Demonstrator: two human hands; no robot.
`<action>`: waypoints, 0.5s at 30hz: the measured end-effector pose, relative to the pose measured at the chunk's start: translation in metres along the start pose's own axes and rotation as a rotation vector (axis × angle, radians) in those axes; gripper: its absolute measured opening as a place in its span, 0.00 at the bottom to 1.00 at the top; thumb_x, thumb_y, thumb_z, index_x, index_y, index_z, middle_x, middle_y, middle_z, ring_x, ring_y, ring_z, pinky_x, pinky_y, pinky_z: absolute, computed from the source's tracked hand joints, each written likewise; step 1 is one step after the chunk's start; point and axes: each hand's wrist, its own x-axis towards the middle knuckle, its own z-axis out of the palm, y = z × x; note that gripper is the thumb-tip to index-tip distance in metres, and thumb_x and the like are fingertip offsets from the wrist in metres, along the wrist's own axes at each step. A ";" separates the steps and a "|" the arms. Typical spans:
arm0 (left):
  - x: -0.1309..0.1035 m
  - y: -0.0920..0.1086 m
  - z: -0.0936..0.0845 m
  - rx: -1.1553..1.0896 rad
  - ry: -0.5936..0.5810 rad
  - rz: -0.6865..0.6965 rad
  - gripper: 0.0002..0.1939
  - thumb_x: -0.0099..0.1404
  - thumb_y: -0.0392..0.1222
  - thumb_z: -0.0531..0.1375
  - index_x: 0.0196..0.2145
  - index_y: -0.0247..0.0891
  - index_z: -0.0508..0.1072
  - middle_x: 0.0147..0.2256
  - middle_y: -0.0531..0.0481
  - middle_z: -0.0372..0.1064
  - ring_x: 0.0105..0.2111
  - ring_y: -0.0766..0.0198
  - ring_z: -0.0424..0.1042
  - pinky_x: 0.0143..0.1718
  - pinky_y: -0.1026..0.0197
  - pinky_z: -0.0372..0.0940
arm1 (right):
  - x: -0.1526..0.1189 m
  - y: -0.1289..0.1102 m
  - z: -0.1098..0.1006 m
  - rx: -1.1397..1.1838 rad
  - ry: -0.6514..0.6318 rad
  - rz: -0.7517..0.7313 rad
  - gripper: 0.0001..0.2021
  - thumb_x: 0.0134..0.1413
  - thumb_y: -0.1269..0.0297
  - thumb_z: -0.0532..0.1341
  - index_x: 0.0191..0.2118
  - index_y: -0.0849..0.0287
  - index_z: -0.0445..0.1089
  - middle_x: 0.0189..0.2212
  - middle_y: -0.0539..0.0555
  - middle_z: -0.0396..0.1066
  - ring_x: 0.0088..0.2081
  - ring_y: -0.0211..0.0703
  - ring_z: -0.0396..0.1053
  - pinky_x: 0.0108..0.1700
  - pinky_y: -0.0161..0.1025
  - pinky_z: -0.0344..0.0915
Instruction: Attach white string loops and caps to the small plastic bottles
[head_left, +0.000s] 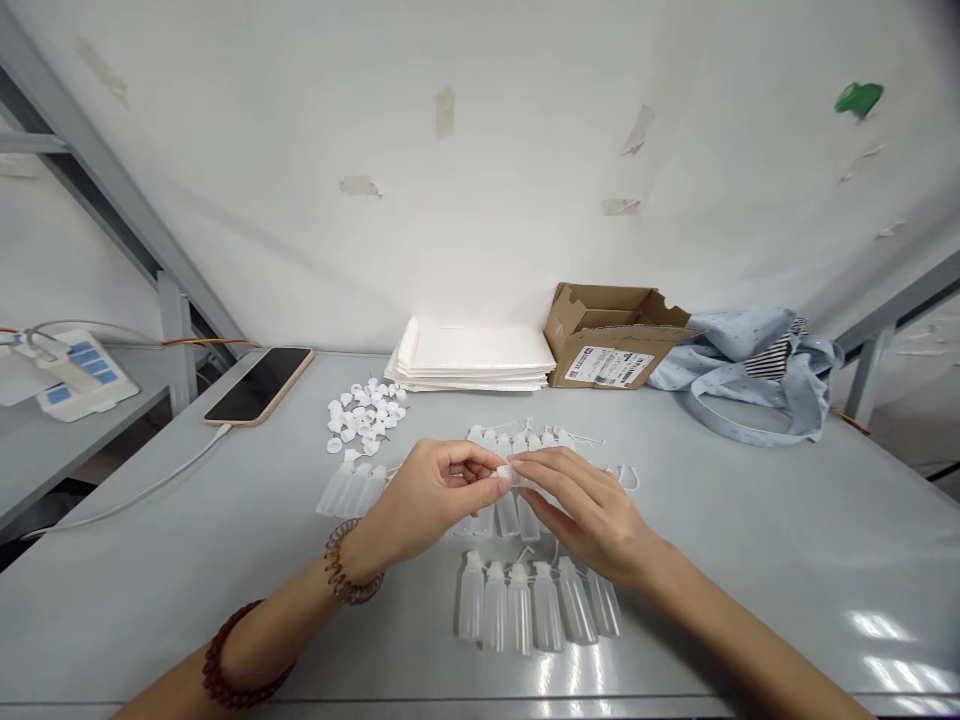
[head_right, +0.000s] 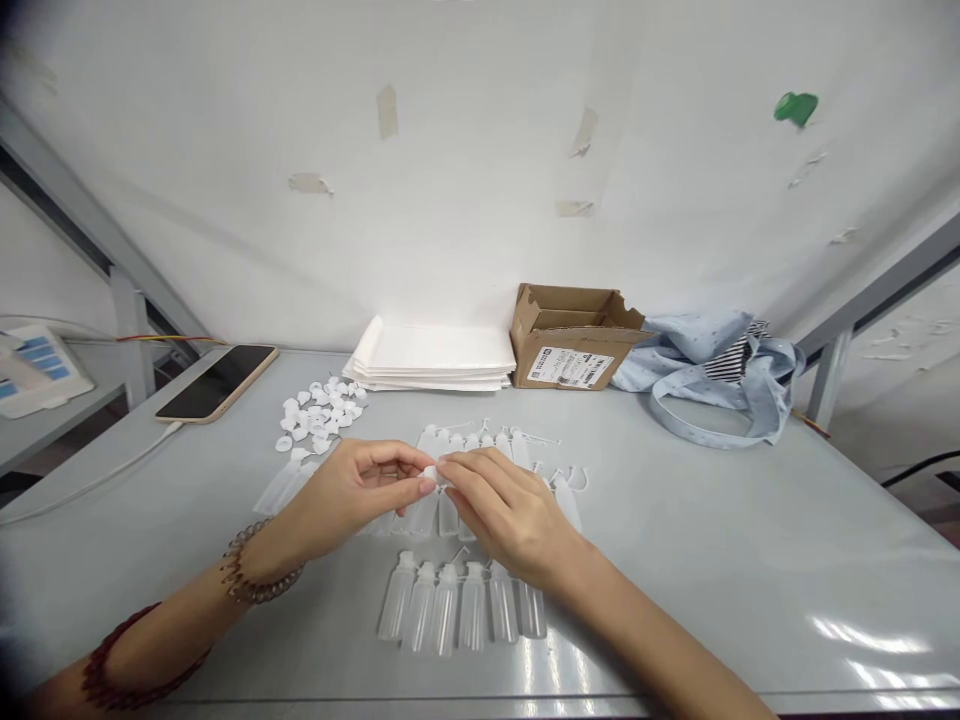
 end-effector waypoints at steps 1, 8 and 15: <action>0.000 0.000 0.000 -0.001 0.000 -0.004 0.10 0.58 0.45 0.61 0.33 0.35 0.76 0.26 0.51 0.70 0.24 0.68 0.67 0.26 0.65 0.65 | 0.000 -0.001 0.000 -0.017 -0.003 0.008 0.20 0.53 0.80 0.58 0.53 0.63 0.60 0.41 0.61 0.71 0.40 0.44 0.70 0.37 0.39 0.71; 0.002 0.001 -0.003 -0.074 -0.056 -0.081 0.09 0.57 0.43 0.62 0.29 0.33 0.74 0.23 0.49 0.73 0.24 0.66 0.72 0.29 0.64 0.69 | -0.002 0.000 -0.002 -0.076 0.012 -0.011 0.22 0.55 0.80 0.55 0.56 0.62 0.57 0.41 0.63 0.67 0.42 0.46 0.68 0.38 0.41 0.71; 0.001 -0.004 -0.003 -0.108 -0.136 -0.095 0.06 0.57 0.39 0.62 0.29 0.34 0.71 0.25 0.48 0.75 0.26 0.63 0.74 0.30 0.63 0.70 | -0.005 0.000 -0.001 0.055 -0.047 0.002 0.22 0.56 0.83 0.48 0.55 0.63 0.59 0.41 0.62 0.67 0.41 0.44 0.68 0.38 0.40 0.71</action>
